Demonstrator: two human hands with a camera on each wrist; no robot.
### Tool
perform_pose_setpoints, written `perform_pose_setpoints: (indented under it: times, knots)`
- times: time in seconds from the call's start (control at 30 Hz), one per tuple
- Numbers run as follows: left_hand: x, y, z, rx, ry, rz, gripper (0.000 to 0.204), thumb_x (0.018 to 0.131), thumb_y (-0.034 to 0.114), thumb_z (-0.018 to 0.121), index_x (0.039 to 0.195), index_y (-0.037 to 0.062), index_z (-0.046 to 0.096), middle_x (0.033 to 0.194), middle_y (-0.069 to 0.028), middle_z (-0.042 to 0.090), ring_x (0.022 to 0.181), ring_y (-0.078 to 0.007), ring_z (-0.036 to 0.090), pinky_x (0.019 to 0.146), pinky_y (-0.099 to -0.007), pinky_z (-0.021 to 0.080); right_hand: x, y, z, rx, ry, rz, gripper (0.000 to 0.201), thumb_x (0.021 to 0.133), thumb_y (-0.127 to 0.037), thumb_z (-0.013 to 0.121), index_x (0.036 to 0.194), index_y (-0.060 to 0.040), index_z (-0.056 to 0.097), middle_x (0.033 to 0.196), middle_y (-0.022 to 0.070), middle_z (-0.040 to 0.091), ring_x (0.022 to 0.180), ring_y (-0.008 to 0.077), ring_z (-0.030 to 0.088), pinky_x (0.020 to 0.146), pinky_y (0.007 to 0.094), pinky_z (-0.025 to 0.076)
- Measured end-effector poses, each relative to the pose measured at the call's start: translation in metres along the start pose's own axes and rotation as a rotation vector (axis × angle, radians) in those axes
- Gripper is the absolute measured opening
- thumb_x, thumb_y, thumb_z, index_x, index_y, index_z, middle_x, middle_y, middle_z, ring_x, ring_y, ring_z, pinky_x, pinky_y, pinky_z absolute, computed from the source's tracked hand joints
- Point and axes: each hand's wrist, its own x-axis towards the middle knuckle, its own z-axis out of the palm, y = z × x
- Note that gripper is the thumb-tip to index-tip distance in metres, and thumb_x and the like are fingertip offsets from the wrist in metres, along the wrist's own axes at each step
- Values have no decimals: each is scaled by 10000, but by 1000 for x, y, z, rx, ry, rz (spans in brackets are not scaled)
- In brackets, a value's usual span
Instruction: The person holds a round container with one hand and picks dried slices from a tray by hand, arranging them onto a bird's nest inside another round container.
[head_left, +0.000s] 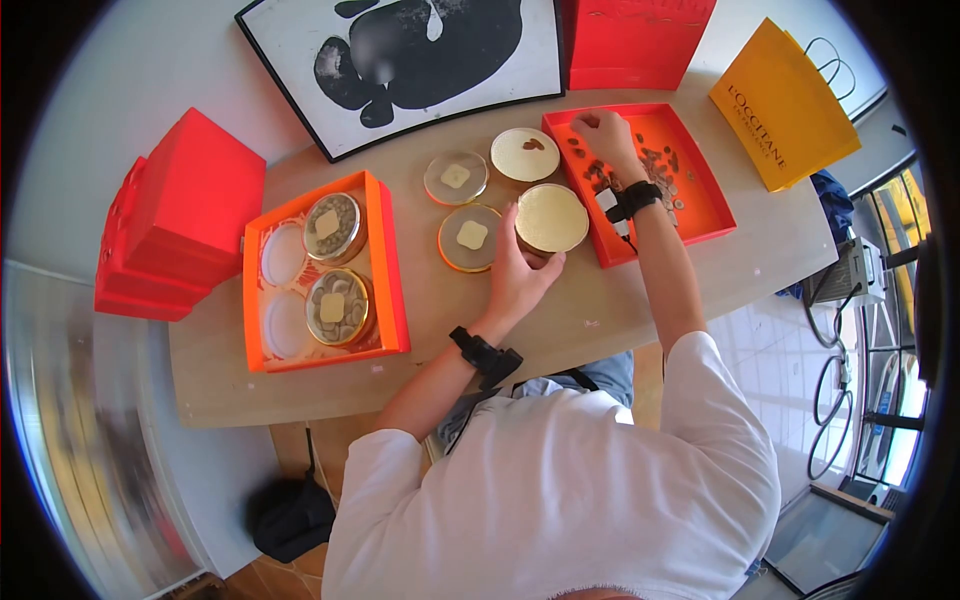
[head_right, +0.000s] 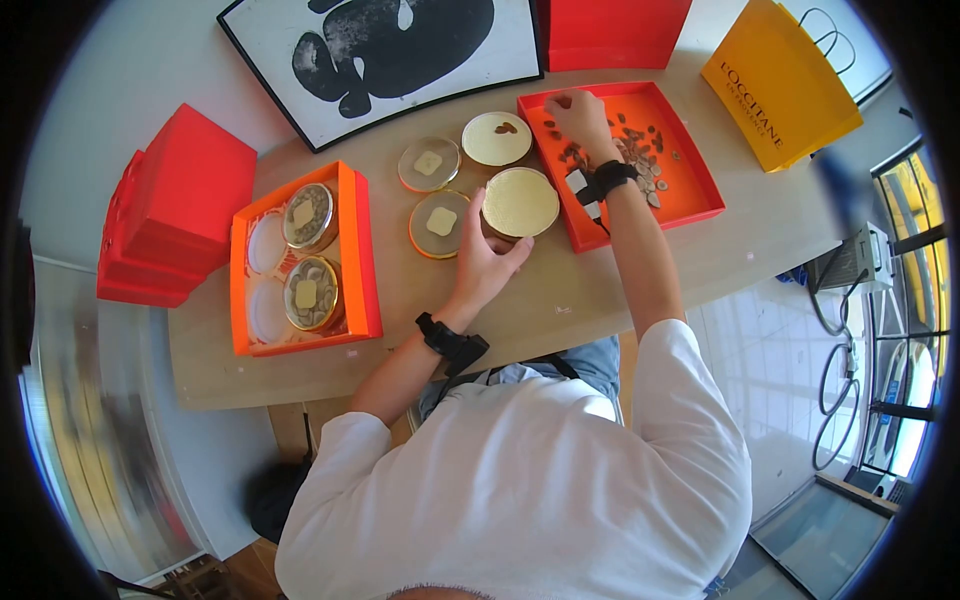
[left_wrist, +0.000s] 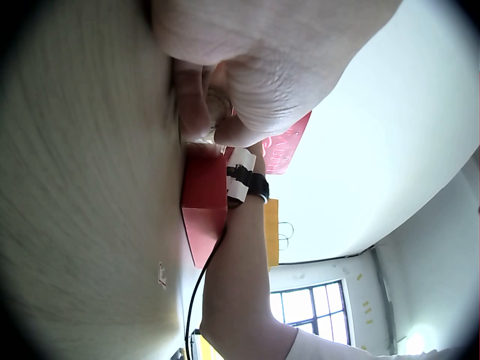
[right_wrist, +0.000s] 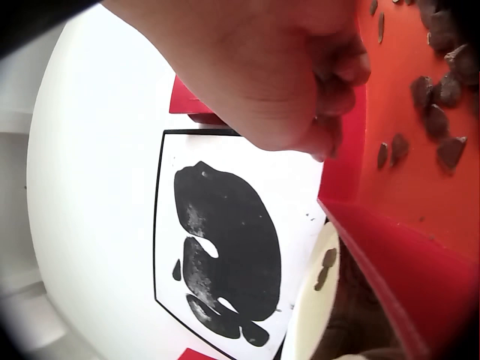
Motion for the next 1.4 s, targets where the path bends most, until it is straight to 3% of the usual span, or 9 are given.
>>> perform_pose_setpoints:
  times: [0.1, 0.3, 0.7, 0.8, 0.9, 1.0, 1.1, 1.2, 1.4]
  knots:
    - [-1, 2, 0, 13, 8, 5, 1043, 919, 58, 832, 1701, 41, 142, 1297, -178, 643, 742, -145, 734, 585, -283, 599, -5, -15, 1, 315, 5, -64, 301, 1008, -268, 757, 1186, -30, 808, 1021, 122, 828, 913, 203, 777, 869, 352, 606]
    - [-1, 1, -1, 23, -1, 15, 1048, 920, 56, 830, 1702, 40, 133, 1294, -185, 640, 728, -146, 731, 583, -283, 598, -13, -29, 3, 335, -216, -129, 334, 1036, -289, 733, 1185, 3, 799, 1039, 111, 825, 956, 179, 752, 894, 324, 585]
    - [-1, 4, -1, 12, -9, -27, 1052, 928, 62, 825, 1705, 38, 117, 1106, -142, 703, 710, -140, 725, 587, -280, 591, -11, -25, 2, 45, -252, -320, 250, 983, -268, 750, 1035, -37, 832, 1063, 111, 789, 1038, 270, 676, 978, 411, 526]
    - [-1, 5, 0, 1, -8, -26, 1052, 927, 63, 826, 1705, 37, 118, 1109, -144, 705, 713, -142, 727, 587, -281, 591, -10, -13, 12, -24, -180, -377, 223, 986, -248, 748, 1015, -48, 842, 1094, 120, 779, 976, 286, 678, 940, 420, 546]
    - [-1, 5, 0, 7, 1, 1, 1052, 927, 62, 826, 1705, 36, 119, 1103, -145, 709, 710, -142, 728, 585, -282, 591, -13, -22, 7, 43, -154, -307, 229, 949, -269, 774, 1079, -96, 850, 1158, 182, 760, 1086, 357, 699, 968, 466, 569]
    - [-1, 6, 0, 12, -5, -13, 1053, 927, 62, 826, 1707, 37, 119, 1084, -142, 713, 702, -142, 726, 582, -282, 591, -12, -29, 3, -6, 15, -153, 232, 959, -246, 760, 1121, -100, 838, 1172, 189, 758, 1086, 360, 711, 970, 460, 575]
    - [-1, 4, -1, 27, -8, -19, 1055, 927, 63, 827, 1708, 39, 118, 1061, -136, 717, 696, -140, 723, 579, -280, 590, -2, 3, 8, 9, 174, -181, 227, 965, -241, 736, 1121, -107, 832, 1144, 194, 765, 1062, 370, 727, 950, 458, 588]
    - [0, 1, -1, 19, -13, -21, 1060, 928, 65, 828, 1711, 40, 115, 1056, -133, 720, 692, -137, 721, 577, -280, 588, 1, 21, 9, -225, 109, -101, 231, 957, -259, 724, 1103, -115, 832, 1114, 180, 780, 1055, 375, 740, 928, 478, 601]
    - [-1, 7, 0, -4, -6, -23, 1067, 927, 60, 829, 1715, 43, 110, 1086, -136, 716, 717, -136, 726, 579, -278, 587, -9, 0, 3, -346, -93, 75, 261, 922, -299, 732, 1112, -151, 832, 1109, 136, 801, 1065, 354, 757, 916, 495, 612]
